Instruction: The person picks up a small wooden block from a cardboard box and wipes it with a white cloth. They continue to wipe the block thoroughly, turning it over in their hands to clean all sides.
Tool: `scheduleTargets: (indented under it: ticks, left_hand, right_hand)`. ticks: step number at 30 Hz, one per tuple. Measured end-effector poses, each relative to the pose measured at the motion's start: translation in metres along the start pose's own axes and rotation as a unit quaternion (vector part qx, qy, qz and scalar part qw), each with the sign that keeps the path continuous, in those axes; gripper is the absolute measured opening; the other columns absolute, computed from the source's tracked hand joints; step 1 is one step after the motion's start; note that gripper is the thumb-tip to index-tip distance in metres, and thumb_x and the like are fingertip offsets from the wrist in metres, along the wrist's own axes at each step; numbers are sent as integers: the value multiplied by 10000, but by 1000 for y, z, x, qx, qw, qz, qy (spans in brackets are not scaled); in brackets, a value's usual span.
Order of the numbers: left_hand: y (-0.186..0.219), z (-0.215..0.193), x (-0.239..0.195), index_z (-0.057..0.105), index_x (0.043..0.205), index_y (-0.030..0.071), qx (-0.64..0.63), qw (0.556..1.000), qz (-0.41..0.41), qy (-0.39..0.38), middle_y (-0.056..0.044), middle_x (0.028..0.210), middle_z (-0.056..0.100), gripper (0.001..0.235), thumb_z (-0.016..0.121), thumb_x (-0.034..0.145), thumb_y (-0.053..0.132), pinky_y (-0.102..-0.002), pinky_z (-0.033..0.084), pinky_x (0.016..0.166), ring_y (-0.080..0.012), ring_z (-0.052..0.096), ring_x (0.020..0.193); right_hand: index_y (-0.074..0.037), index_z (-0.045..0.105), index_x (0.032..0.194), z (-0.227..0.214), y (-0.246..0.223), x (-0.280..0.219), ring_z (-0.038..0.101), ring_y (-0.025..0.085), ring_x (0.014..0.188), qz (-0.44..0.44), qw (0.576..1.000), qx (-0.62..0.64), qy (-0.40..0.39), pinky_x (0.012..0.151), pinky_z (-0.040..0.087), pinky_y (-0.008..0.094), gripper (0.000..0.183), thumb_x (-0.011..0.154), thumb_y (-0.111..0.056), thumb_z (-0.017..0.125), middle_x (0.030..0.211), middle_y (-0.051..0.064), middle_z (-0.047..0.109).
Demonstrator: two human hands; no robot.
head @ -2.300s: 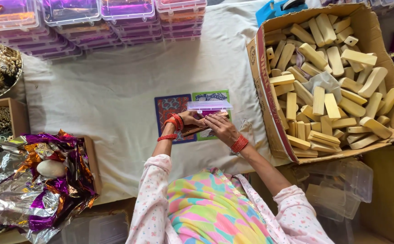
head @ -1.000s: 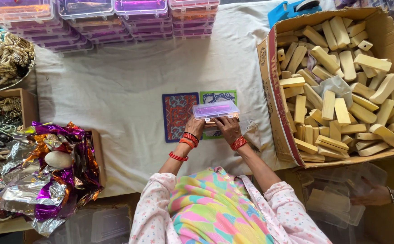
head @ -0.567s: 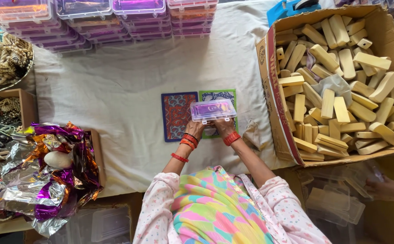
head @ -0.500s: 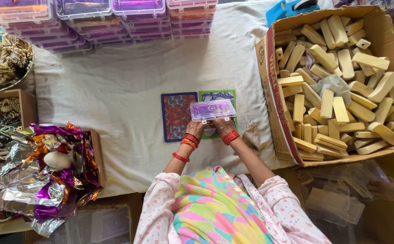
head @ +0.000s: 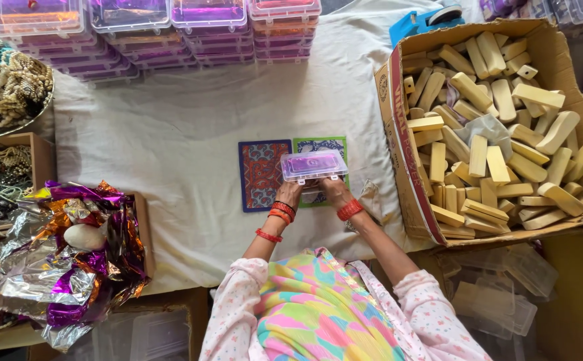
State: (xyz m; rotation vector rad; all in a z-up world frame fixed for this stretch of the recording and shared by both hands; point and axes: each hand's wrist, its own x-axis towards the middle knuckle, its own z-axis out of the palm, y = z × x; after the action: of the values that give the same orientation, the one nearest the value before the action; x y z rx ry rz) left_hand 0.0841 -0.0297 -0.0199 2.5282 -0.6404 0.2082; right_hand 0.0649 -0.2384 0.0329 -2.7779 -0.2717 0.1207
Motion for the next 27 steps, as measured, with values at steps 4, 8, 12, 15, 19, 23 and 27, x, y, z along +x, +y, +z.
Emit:
scheduleTargets:
  ticks: [4,8,12,15,19,23,27]
  left_hand:
    - [13,-18,-14,694,1001,8,94,973,-73,-197,-228,1184,635,188,639,825,-29,-433,612,788,-375,689,976]
    - [37,-45,-37,546,1380,-28,80,987,-22,-137,-212,1378,536,538,680,887,139,-503,381,1137,-347,508,1303]
    - [35,-47,-52,295,1562,3,67,982,-16,-174,-170,1651,243,837,679,906,354,-556,128,1243,-312,192,1537]
    - [29,-44,-56,238,1589,55,70,978,-37,-191,-113,1691,174,815,638,956,377,-556,93,1247,-274,110,1573]
    - [13,-36,-70,230,1613,63,50,989,-53,-126,-110,1675,209,822,627,967,383,-543,90,1253,-279,143,1557]
    - [9,-38,-67,212,1618,59,26,990,-101,-98,-152,1690,204,807,593,986,385,-523,113,1258,-315,164,1557]
    - [1,-35,-58,256,1604,99,14,981,-196,-3,-151,1660,243,761,572,993,423,-537,130,1240,-350,221,1528]
  right_hand:
    - [-155,655,1299,43,32,-19,628,310,1257,24,999,19,-31,1096,515,415,321,1012,-69,540,1264,138,676]
    - [-32,524,1396,23,17,-36,476,340,1386,-55,996,-50,52,1188,318,488,474,969,-224,602,1427,205,554]
    - [2,451,1467,17,8,-38,381,350,1448,-70,994,-84,29,1232,180,537,639,956,-350,601,1485,203,493]
    - [-7,450,1466,19,9,-41,377,340,1461,-57,995,-78,31,1245,154,552,631,973,-377,584,1489,191,494]
    - [-6,457,1455,12,1,-40,369,339,1469,-44,995,-64,54,1247,127,559,638,985,-423,565,1509,178,484]
    - [-24,484,1447,7,-4,-36,369,318,1451,-15,997,-77,28,1230,104,573,638,978,-453,543,1491,150,483]
    - [-58,527,1412,30,13,-35,417,283,1450,23,998,-50,16,1265,105,557,520,1022,-403,519,1441,119,551]
